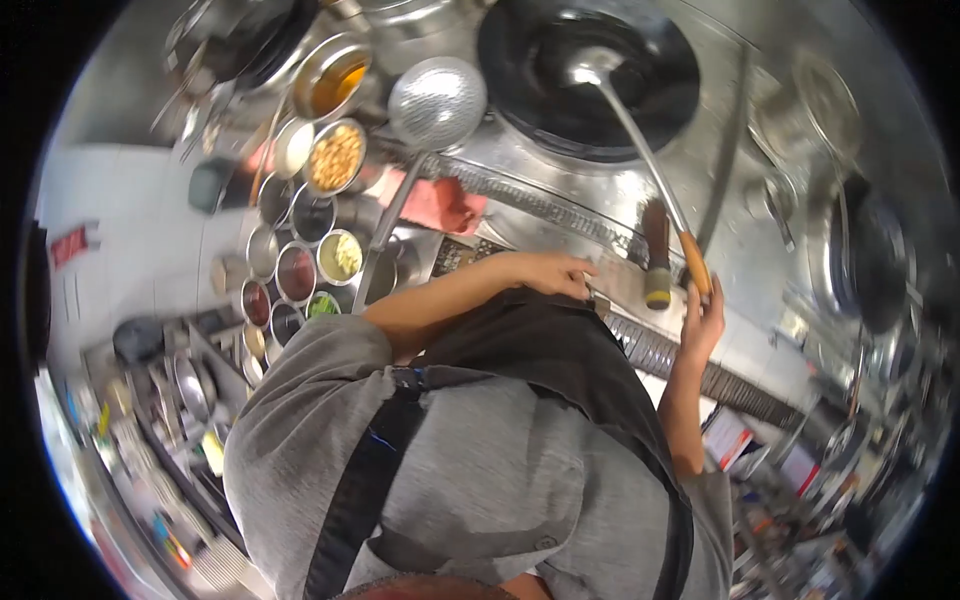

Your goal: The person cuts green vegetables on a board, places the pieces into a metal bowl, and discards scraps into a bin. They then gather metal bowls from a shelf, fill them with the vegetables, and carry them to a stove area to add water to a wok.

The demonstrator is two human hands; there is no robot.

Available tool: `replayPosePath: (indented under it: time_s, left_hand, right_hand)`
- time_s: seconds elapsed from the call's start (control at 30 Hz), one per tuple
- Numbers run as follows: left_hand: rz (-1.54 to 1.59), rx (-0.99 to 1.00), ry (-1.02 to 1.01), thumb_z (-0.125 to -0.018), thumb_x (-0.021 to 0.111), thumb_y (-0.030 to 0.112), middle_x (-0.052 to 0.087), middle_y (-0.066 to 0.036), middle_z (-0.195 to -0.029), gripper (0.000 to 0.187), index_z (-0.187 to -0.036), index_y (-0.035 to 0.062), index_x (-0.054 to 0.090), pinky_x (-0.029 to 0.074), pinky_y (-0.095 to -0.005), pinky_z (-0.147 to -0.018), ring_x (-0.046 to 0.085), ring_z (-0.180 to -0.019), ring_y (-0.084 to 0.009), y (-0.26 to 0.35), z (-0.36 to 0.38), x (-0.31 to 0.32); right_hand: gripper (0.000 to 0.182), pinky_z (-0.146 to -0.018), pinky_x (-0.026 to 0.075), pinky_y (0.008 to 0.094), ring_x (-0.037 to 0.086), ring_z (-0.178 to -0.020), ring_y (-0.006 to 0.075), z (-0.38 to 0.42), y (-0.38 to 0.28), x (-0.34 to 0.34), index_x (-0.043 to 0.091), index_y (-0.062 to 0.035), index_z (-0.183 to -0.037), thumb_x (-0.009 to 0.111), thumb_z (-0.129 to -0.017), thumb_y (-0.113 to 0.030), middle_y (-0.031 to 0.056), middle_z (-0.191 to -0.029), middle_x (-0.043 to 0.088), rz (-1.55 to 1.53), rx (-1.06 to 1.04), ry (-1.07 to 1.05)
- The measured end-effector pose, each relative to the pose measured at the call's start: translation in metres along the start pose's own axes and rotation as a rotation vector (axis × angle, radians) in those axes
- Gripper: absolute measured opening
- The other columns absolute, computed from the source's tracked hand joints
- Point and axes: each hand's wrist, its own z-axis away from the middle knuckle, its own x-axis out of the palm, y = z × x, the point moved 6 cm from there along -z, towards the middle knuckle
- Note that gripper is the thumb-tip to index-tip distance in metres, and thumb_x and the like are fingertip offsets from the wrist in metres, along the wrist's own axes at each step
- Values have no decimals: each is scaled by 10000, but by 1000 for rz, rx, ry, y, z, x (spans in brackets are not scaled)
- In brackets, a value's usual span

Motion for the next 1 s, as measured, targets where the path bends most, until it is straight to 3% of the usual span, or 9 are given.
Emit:
replayPosePath:
  time_s: [0.07, 0.2, 0.27, 0.47, 0.53, 0.67, 0.73, 0.83, 1.0]
  left_hand:
    - [-24, -19, 75, -862, 638, 322, 660, -102, -1023, 579, -1317, 4, 475, 463, -305, -839, 607, -944, -200, -6, 11, 2]
    - [3, -99, 260, -834, 650, 320, 671, -118, -997, 615, -1312, -21, 468, 471, -317, -821, 625, -933, -238, -13, 32, 1]
    - [-11, -80, 302, -827, 653, 324, 670, -126, -996, 625, -1312, -24, 467, 474, -321, -814, 625, -929, -248, -16, 32, 2]
    - [-97, -42, 384, -815, 652, 328, 668, -139, -986, 618, -1307, -3, 483, 483, -330, -786, 630, -904, -263, 3, 29, 6]
    - [-125, -41, 388, -812, 652, 330, 669, -137, -979, 610, -1304, 7, 492, 484, -331, -780, 632, -896, -262, 3, 30, 8]
    - [-254, 107, 431, -831, 626, 334, 685, -120, -887, 418, -1060, -14, 645, 497, -337, -772, 650, -859, -249, -21, 47, 0]
    - [-27, -204, 325, -840, 605, 318, 687, -120, -803, 366, -931, -32, 662, 529, -328, -701, 675, -772, -217, -28, 91, -11]
    - [243, -443, 633, -839, 599, 285, 687, -113, -742, 294, -827, 1, 678, 555, -278, -565, 681, -638, -147, -74, 170, -33]
    - [-458, -1074, 1271, -799, 567, 285, 673, -232, -949, 340, -928, -1, 697, 528, -423, -802, 668, -908, -332, -184, 350, -111]
  right_hand:
    - [561, -755, 504, 364, 636, -902, 285, 11, 35, 10, 464, 21, -1310, 678, -846, -214, 219, -1046, 624, -34, -154, 99]
    - [589, -760, 501, 411, 625, -892, 363, 0, 44, 54, 497, 31, -1235, 726, -793, -282, 221, -1011, 626, 572, -725, 97]
    - [572, -768, 496, 397, 636, -875, 337, -21, 53, 74, 527, 19, -1172, 763, -734, -262, 198, -947, 641, 282, -273, -232]
    - [491, -719, 494, 387, 636, -778, 290, -51, 82, 86, 547, 13, -1012, 768, -630, -203, 152, -835, 635, 77, -167, -421]
    - [468, -708, 501, 399, 646, -773, 320, -51, 64, 82, 561, 22, -986, 762, -618, -187, 172, -842, 645, 339, -521, -403]
    - [463, -746, 496, 381, 665, -805, 311, -28, 19, 43, 620, 7, -1094, 692, -666, -153, 184, -826, 674, 376, -193, -355]
    - [452, -773, 491, 404, 651, -860, 354, -36, 52, 34, 613, 13, -1090, 701, -688, -175, 210, -894, 664, 363, -332, -220]
    - [527, -851, 471, 419, 604, -991, 382, -31, 71, 31, 573, 12, -1196, 706, -728, -190, 238, -1093, 614, 513, -319, -176]
    - [474, -881, 463, 410, 599, -1006, 384, -16, 74, 47, 575, 14, -1199, 681, -780, -182, 245, -1097, 616, 420, -402, -218]
